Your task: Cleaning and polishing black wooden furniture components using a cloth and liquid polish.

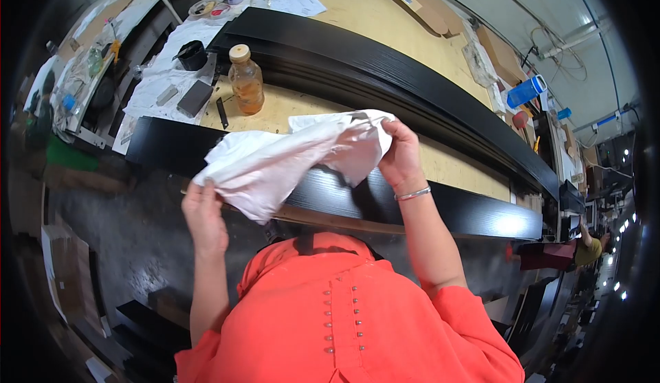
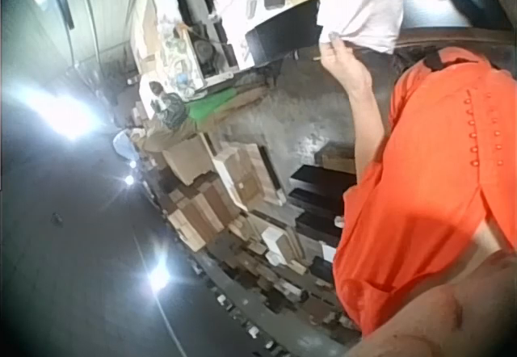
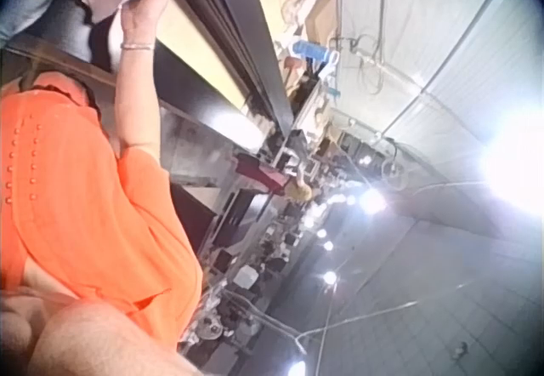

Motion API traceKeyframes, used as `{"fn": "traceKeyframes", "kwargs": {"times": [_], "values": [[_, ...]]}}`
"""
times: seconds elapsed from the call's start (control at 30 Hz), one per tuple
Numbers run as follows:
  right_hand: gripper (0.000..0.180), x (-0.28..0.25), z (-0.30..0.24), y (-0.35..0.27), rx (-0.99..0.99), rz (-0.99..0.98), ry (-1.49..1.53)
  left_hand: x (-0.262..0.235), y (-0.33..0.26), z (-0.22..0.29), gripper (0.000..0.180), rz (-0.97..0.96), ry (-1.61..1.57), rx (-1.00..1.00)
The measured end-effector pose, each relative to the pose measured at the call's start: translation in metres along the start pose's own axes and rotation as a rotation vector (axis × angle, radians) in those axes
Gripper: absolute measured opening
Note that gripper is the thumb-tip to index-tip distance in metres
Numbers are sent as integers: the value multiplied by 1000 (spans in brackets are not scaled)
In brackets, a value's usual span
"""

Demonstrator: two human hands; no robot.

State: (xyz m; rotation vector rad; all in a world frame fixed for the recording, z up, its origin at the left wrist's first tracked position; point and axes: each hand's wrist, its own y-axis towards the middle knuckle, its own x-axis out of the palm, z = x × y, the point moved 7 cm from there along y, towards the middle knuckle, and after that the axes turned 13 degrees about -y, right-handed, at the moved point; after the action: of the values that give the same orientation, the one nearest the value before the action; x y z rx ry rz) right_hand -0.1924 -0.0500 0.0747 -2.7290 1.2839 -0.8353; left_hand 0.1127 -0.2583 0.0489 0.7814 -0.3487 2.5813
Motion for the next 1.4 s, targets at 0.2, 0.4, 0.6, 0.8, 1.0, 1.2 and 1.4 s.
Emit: {"fn": "traceKeyframes", "kwargs": {"times": [0.2,0.4,0.6,0.8,1.0,1.2,1.4], "values": [[15,-15,-27,-4,-102,12,-128,-12,19,45,10,48,26,222],[24,-15,-44,-17,-544,252,-1248,31,6,58,26,-72,141,147],[38,122,11,-30,-995,-143,-1464,66,-17,51,34,-380,265,-44],[14,134,8,-5,-805,-251,-1609,86,-53,62,27,-850,729,-183],[11,158,6,-15,-303,-499,-710,90,-7,101,51,-516,749,362],[8,191,20,-11,-180,-793,-191,80,30,47,89,-754,823,205],[27,165,78,61,110,-330,-439,25,6,13,22,-346,309,-281]]}}
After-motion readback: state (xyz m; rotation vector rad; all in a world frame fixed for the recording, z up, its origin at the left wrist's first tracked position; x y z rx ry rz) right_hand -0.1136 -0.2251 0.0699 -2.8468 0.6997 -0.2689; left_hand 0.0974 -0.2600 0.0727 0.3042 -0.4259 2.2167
